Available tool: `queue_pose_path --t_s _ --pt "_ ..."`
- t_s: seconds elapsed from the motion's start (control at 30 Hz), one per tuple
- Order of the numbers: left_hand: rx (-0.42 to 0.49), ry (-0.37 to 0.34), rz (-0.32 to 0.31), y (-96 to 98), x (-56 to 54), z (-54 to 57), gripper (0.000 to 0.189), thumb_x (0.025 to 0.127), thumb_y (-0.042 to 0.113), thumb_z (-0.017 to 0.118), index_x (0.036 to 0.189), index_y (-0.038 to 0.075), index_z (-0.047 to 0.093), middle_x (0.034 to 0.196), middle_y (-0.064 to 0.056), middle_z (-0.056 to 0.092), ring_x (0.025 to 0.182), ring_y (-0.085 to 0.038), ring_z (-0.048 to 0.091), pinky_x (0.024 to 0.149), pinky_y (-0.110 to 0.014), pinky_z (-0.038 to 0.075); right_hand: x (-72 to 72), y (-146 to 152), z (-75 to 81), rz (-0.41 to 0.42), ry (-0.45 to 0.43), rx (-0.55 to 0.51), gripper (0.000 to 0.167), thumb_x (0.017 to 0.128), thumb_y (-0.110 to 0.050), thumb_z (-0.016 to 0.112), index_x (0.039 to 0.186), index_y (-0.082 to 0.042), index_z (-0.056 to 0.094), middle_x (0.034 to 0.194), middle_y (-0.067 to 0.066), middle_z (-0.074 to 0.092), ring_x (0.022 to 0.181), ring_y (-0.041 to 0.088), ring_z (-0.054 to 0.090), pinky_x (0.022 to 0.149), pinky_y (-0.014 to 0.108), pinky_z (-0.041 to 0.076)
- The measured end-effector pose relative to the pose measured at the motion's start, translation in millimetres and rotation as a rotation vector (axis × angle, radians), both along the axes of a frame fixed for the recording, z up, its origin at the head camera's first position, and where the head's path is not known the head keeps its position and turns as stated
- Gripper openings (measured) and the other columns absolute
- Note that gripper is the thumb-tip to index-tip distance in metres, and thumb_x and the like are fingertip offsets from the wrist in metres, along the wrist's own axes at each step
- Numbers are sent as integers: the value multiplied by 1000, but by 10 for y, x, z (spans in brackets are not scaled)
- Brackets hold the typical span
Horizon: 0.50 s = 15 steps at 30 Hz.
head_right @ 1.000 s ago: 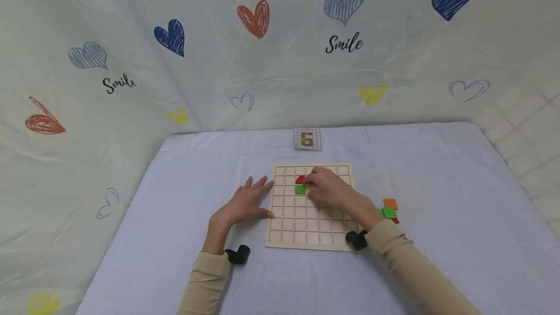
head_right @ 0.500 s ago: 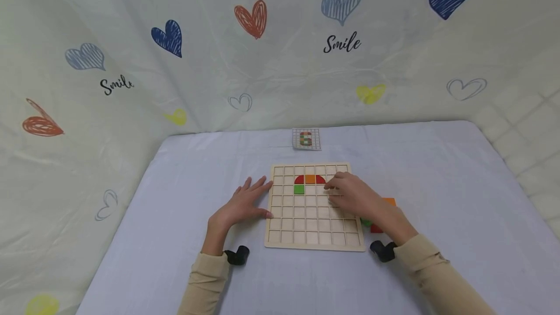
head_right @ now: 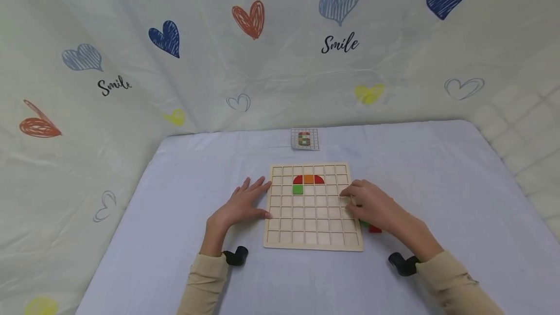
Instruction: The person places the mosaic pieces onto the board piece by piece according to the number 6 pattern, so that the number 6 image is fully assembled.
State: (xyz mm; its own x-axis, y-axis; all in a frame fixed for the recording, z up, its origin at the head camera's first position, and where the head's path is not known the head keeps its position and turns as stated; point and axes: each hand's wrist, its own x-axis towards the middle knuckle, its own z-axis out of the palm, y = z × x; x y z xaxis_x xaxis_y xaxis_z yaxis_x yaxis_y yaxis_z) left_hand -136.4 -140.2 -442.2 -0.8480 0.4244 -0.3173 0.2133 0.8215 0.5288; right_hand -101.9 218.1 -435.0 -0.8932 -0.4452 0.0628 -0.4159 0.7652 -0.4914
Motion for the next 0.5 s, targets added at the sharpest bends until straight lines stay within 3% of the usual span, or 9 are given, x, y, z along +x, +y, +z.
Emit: queue_pose_path --t_s 0.5 --pt "14 -4 6 8 10 18 89 88 39 81 162 21 35 172 -3 21 160 -41 1 127 -62 6 203 270 -38 -47 38 7 30 81 -4 85 109 -6 77 107 4 71 93 22 66 75 37 60"
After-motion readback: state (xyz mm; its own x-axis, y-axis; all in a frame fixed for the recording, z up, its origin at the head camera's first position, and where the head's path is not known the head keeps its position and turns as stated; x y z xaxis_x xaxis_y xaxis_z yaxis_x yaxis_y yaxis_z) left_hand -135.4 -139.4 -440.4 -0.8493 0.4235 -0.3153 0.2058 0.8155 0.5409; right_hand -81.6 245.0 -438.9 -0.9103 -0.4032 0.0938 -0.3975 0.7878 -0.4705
